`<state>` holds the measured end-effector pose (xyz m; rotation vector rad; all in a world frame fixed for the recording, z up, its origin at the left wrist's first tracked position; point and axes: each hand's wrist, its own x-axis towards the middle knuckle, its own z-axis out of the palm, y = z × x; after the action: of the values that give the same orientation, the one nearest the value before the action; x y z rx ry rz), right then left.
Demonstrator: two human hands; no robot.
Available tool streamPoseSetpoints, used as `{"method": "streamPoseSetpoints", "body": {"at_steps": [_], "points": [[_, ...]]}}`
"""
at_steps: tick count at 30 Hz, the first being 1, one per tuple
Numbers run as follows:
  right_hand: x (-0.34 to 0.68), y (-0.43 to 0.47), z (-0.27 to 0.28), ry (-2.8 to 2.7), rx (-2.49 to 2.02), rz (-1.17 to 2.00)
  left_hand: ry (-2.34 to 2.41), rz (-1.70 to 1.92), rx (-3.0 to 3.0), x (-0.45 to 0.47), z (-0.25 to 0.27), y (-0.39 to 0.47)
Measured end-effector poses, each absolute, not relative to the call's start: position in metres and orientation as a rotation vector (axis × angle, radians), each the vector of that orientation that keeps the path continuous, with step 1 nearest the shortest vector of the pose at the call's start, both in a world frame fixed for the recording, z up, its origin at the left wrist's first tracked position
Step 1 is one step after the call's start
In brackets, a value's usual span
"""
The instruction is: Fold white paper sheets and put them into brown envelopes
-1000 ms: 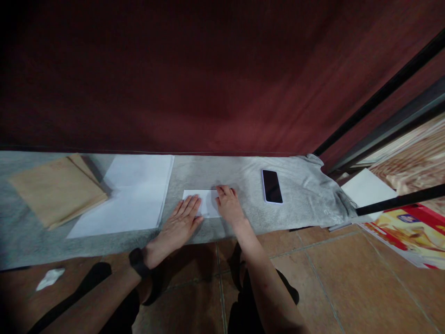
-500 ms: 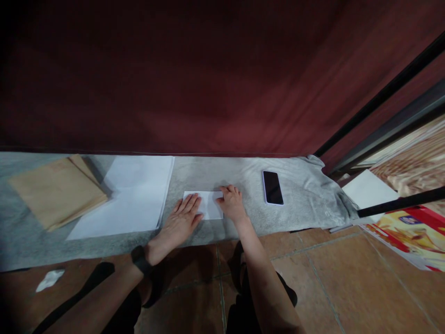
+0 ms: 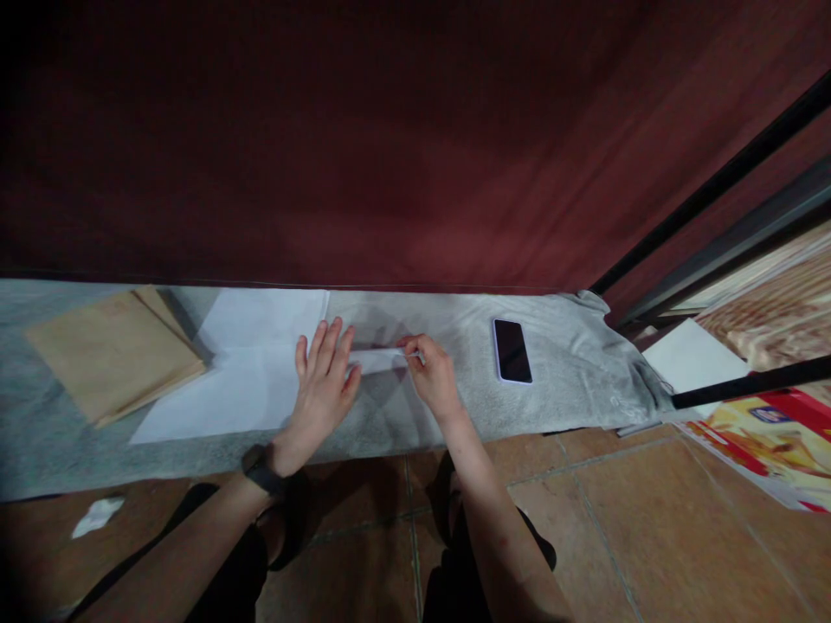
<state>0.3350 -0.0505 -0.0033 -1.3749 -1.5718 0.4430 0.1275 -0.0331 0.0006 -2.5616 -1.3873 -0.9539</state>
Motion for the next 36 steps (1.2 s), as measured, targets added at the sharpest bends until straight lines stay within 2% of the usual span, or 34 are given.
{"method": "streamPoseSetpoints", "body": {"at_steps": [4, 8, 17, 22, 29, 36], "points": [[0.334, -0.058, -0.004, -1.538, -1.257, 0.429, -1.232, -0.997, -2.546, 0.117, 0.005, -0.026], [0.342, -0.066, -0.016, -1.687, -1.329, 0.527, -1.102, -0.769, -2.731, 0.112, -0.003, -0.028], [0.362, -0.092, -0.014, -2.253, -1.596, 0.437, -1.118, -0.354, -2.949, 0.122, -0.023, -0.055], [0.348, -0.095, -0.012, -2.230, -1.640, 0.446, -1.087, -0.278, -2.957, 0.122, -0.037, -0.052], [0.307, -0.095, -0.042, -2.295, -1.687, 0.279, -1.115, -0.183, -2.952, 0.113, -0.039, -0.045], [0.292, -0.088, -0.047, -2.175, -1.807, 0.262, -1.235, -0.226, -2.947, 0.126, -0.040, -0.049]]}}
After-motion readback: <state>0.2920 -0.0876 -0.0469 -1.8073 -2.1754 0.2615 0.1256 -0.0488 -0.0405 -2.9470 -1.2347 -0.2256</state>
